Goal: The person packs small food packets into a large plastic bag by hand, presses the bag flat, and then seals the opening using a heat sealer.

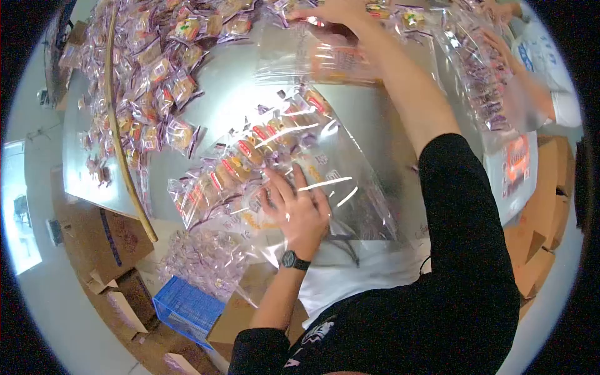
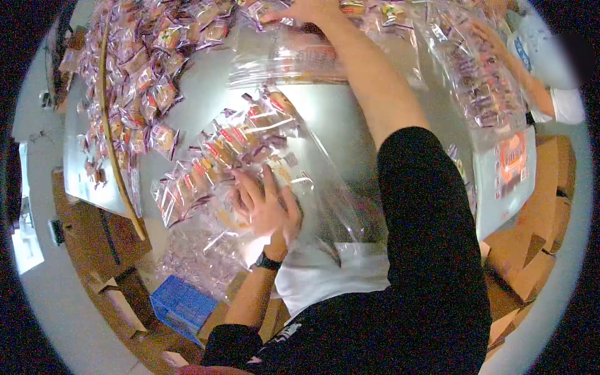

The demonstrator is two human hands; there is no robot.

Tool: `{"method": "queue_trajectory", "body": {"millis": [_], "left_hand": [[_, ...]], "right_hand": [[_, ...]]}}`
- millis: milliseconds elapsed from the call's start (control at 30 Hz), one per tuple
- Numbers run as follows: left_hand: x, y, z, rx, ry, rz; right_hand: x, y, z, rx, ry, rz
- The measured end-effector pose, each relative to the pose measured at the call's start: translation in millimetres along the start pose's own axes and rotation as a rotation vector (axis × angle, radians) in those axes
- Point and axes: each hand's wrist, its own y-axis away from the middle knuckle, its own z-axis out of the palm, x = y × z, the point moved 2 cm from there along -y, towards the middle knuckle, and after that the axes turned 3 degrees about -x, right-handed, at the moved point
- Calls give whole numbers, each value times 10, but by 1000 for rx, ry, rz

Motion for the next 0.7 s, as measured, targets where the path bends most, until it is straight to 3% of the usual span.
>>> {"method": "queue_trajectory", "body": {"millis": [133,267,433,600,700], "left_hand": [[-24,3,-28,-24,64,53],[-38,-16,-6,1,118,89],[-62,-8,-48,-44,202,40],[-80,13,-41,53,254,46],[-138,33,-91,181,460,83]], "right_hand": [[141,-148,163,150,204,-119],[204,-53,93,254,180,-229],[136,-79,37,165,197,-222],[-37,68,-355,92,201,-205],[214,184,-547,271,96,-437]]}}
